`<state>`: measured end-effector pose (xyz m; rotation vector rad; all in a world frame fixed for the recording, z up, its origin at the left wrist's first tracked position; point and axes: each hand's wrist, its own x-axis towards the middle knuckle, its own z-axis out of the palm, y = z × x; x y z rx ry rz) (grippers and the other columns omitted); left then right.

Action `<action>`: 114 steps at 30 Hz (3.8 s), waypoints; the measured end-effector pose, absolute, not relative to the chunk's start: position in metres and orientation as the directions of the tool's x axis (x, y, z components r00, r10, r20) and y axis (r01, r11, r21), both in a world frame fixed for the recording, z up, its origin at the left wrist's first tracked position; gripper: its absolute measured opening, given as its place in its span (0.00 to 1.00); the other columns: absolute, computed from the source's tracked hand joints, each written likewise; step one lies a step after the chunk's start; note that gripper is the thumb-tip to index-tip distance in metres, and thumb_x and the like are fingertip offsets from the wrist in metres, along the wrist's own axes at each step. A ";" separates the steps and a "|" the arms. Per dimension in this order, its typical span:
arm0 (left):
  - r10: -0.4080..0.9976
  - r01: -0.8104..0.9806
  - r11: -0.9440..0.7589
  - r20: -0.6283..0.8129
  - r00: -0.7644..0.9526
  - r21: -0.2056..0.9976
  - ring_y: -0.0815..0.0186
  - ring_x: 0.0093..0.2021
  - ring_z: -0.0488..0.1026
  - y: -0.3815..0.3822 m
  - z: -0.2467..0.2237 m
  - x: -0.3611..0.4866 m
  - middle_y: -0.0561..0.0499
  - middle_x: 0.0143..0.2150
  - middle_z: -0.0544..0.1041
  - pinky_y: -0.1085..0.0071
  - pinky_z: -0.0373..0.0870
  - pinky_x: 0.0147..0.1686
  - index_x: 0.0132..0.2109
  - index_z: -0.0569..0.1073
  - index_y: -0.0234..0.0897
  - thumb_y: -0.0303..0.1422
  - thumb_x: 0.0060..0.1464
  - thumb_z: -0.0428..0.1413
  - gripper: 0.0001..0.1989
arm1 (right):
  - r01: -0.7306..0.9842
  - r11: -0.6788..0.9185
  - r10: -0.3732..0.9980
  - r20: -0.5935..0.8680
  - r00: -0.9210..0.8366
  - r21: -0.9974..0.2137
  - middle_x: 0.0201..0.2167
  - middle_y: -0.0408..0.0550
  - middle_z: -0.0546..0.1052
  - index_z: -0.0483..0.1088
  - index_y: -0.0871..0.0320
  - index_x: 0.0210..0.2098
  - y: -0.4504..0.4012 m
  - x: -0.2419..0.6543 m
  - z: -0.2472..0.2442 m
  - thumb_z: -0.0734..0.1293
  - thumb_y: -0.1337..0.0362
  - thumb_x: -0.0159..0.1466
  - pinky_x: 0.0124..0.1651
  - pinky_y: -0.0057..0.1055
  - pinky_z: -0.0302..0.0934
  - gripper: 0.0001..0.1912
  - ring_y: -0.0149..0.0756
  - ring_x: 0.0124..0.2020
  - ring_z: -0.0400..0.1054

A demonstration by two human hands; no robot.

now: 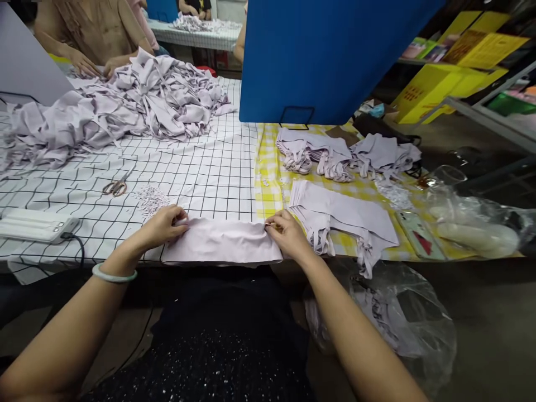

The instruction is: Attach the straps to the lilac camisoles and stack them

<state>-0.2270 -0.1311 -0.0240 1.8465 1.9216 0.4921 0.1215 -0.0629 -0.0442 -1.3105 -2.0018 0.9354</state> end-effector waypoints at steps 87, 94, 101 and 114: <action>0.837 0.464 -0.437 0.160 0.522 0.771 0.56 0.48 0.70 -0.129 -0.054 -0.059 0.45 0.45 0.75 0.52 0.70 0.54 0.35 0.78 0.39 0.27 0.56 0.57 0.04 | 0.800 0.505 0.855 0.314 -0.413 -0.323 0.33 0.44 0.81 0.77 0.47 0.43 -0.184 0.204 0.004 0.63 0.65 0.68 0.64 0.54 0.51 0.11 0.42 0.38 0.73; 0.886 0.551 -0.352 0.080 0.456 0.756 0.52 0.48 0.68 -0.128 -0.055 -0.046 0.45 0.46 0.76 0.50 0.67 0.51 0.37 0.79 0.39 0.34 0.55 0.61 0.04 | 0.828 0.522 0.827 0.359 -0.432 -0.207 0.41 0.49 0.80 0.77 0.48 0.43 -0.114 0.209 0.011 0.61 0.66 0.68 0.66 0.54 0.49 0.14 0.47 0.50 0.69; 0.910 0.545 -0.287 0.046 0.412 0.788 0.53 0.49 0.68 -0.135 -0.056 -0.040 0.48 0.47 0.77 0.49 0.65 0.51 0.35 0.81 0.43 0.35 0.57 0.61 0.05 | 0.498 -0.066 0.996 -0.084 -0.013 -0.864 0.29 0.48 0.72 0.74 0.54 0.33 -0.135 0.176 -0.017 0.68 0.46 0.61 0.31 0.38 0.64 0.17 0.39 0.29 0.66; 0.892 0.570 -0.270 -0.021 0.451 0.776 0.53 0.54 0.66 -0.136 -0.048 -0.044 0.50 0.54 0.76 0.49 0.61 0.55 0.39 0.83 0.46 0.34 0.59 0.60 0.06 | -0.261 -0.378 0.923 -0.383 -0.034 -0.888 0.27 0.41 0.73 0.74 0.59 0.26 -0.114 0.143 -0.003 0.80 0.50 0.47 0.32 0.25 0.61 0.20 0.27 0.29 0.63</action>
